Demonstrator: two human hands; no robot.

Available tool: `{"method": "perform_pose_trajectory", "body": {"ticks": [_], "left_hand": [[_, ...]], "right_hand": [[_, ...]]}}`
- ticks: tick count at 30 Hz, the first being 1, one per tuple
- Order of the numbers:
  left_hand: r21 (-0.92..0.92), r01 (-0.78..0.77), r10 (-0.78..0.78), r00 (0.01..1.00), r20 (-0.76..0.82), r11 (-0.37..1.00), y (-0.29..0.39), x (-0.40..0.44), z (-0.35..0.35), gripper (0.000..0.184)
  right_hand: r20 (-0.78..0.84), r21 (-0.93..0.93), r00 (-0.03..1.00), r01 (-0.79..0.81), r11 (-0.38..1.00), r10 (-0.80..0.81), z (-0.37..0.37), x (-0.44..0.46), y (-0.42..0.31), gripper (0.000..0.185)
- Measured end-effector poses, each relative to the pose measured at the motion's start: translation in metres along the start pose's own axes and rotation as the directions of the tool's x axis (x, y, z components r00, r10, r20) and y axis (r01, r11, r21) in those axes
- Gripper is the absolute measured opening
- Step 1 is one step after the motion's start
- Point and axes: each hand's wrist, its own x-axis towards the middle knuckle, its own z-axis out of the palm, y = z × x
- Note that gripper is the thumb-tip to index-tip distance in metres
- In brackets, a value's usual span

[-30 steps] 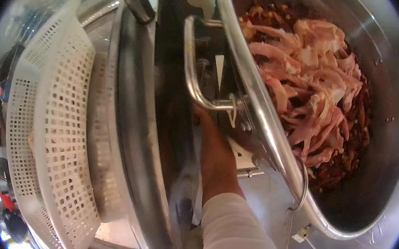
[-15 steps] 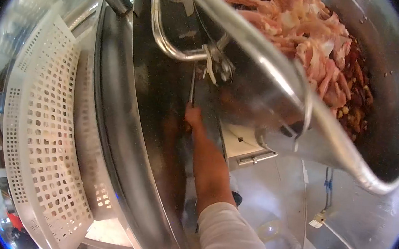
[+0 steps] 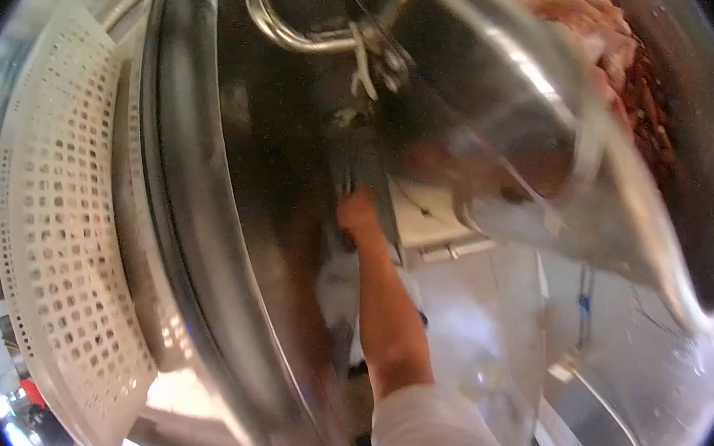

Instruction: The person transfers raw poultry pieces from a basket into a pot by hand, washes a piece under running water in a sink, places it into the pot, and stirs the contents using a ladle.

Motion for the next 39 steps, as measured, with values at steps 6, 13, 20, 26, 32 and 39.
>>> {"method": "perform_pose_trajectory", "body": {"ticks": [6, 13, 20, 26, 32, 39], "left_hand": [[-0.043, -0.043, 0.048, 0.992, 0.115, 0.998, 0.001, -0.025, -0.034, 0.027], [-0.219, 0.047, -0.017, 0.990, 0.139, 0.974, 0.026, -0.032, -0.052, 0.020], [-0.084, -0.138, 0.149, 0.978, 0.143, 0.987, 0.029, -0.032, -0.075, 0.024], [-0.160, -0.165, 0.194, 0.964, 0.180, 0.973, 0.034, -0.027, -0.088, 0.022], [-0.201, -0.213, 0.258, 0.938, 0.233, 0.956, 0.040, -0.023, -0.095, 0.017], [-0.291, -0.211, 0.282, 0.932, 0.227, 0.933, 0.041, -0.001, -0.082, 0.017]], "right_hand": [[0.104, 0.699, 0.961, -0.254, 0.669, 0.256, -0.058, -0.219, -0.035, 0.027], [0.154, 0.755, 0.949, -0.293, 0.587, 0.276, -0.152, -0.325, -0.050, 0.026], [0.267, 0.834, 0.916, -0.375, 0.405, 0.298, -0.250, -0.481, -0.095, 0.021], [0.226, 0.728, 0.912, -0.392, 0.563, 0.342, -0.356, -0.597, -0.125, 0.018], [0.351, 0.685, 0.865, -0.499, 0.531, 0.360, -0.522, -0.718, -0.173, 0.021], [0.093, 0.970, 0.939, -0.160, 0.181, 0.331, -0.579, -0.713, -0.173, 0.038]]}}
